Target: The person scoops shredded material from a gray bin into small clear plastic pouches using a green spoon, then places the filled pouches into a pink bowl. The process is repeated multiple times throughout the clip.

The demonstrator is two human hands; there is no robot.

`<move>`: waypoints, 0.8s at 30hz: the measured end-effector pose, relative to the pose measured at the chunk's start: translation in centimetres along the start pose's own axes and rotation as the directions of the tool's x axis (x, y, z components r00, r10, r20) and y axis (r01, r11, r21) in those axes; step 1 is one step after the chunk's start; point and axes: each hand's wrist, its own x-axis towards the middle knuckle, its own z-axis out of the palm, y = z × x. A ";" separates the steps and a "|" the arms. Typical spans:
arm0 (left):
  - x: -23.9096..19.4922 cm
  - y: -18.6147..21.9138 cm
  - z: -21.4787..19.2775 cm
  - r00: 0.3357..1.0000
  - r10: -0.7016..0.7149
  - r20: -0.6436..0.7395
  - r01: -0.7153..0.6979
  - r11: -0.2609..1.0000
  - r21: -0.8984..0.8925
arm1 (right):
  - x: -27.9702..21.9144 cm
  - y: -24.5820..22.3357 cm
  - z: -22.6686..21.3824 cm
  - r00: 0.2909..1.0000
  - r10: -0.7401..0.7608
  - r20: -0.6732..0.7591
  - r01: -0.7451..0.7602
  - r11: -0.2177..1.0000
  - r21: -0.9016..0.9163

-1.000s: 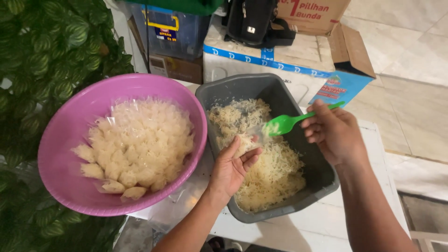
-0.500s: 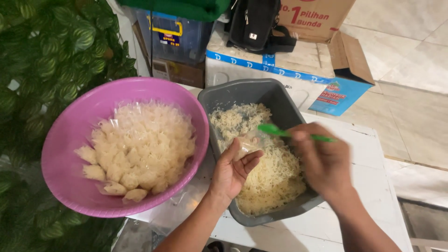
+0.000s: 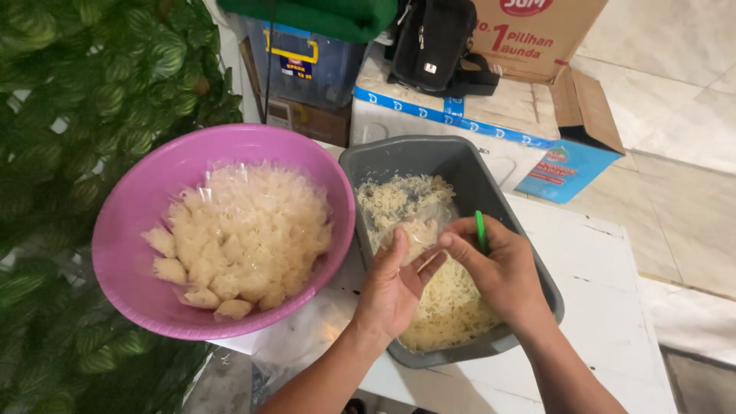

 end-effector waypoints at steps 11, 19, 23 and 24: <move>-4.1 4.1 3.3 0.963 0.098 0.252 -0.268 0.473 0.840 | 0.4 -2.4 -3.6 0.862 -0.367 0.350 0.471 0.836 -0.282; -3.2 2.3 3.6 0.910 0.201 0.363 -0.415 0.467 0.781 | -0.9 -3.4 -5.4 0.920 -0.278 0.276 0.347 0.906 -0.244; -2.9 2.0 3.9 0.852 0.229 0.471 -0.523 0.349 0.778 | -1.0 -1.9 -5.1 0.950 -0.103 0.296 0.159 0.972 -0.172; -2.9 2.0 4.1 0.853 0.224 0.471 -0.521 0.349 0.779 | -1.2 -1.3 -5.2 0.951 -0.100 0.292 0.155 0.973 -0.171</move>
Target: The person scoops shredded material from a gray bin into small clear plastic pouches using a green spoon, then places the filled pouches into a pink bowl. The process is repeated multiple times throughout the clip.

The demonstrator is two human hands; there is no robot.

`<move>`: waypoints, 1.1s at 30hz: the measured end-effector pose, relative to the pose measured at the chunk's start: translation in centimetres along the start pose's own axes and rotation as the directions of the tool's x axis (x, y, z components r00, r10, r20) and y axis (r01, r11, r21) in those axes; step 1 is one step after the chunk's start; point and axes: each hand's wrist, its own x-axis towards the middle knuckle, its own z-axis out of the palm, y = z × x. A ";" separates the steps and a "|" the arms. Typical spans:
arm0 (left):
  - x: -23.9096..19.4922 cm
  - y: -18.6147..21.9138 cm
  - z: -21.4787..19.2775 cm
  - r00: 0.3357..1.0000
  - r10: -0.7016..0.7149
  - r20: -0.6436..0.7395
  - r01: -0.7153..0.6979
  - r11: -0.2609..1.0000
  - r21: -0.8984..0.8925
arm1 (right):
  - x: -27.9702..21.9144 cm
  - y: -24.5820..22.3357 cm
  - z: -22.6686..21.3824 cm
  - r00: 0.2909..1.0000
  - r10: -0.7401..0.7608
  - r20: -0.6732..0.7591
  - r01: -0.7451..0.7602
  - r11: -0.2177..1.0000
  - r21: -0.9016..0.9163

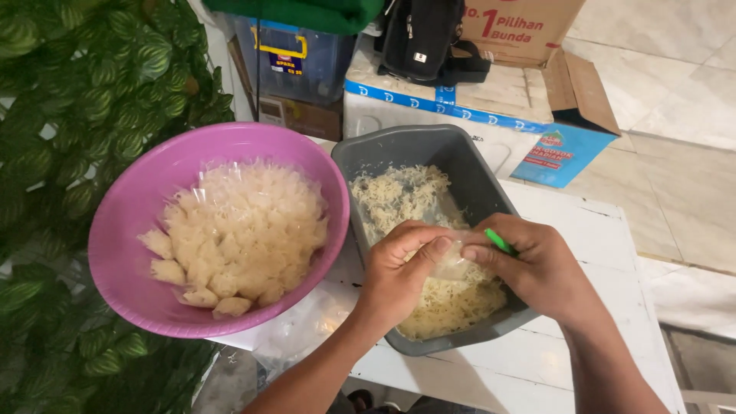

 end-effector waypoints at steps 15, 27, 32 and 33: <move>-1.2 -1.1 0.2 0.995 0.095 -0.038 -0.084 0.969 0.231 | -1.1 1.8 1.9 0.966 -0.252 -0.063 0.227 0.935 -0.272; -1.0 8.7 -21.1 0.871 -0.410 -0.272 0.487 0.646 0.587 | -3.5 16.3 4.2 0.969 -0.012 -0.245 -0.161 0.723 -0.672; -2.2 8.7 -24.4 0.807 -0.452 -0.380 0.585 0.523 0.620 | -4.1 16.7 7.7 0.979 -0.049 -0.198 -0.137 0.561 -0.816; -2.7 8.6 -24.3 0.803 -0.454 -0.386 0.591 0.520 0.617 | -4.4 16.4 8.0 0.980 -0.049 -0.191 -0.131 0.562 -0.817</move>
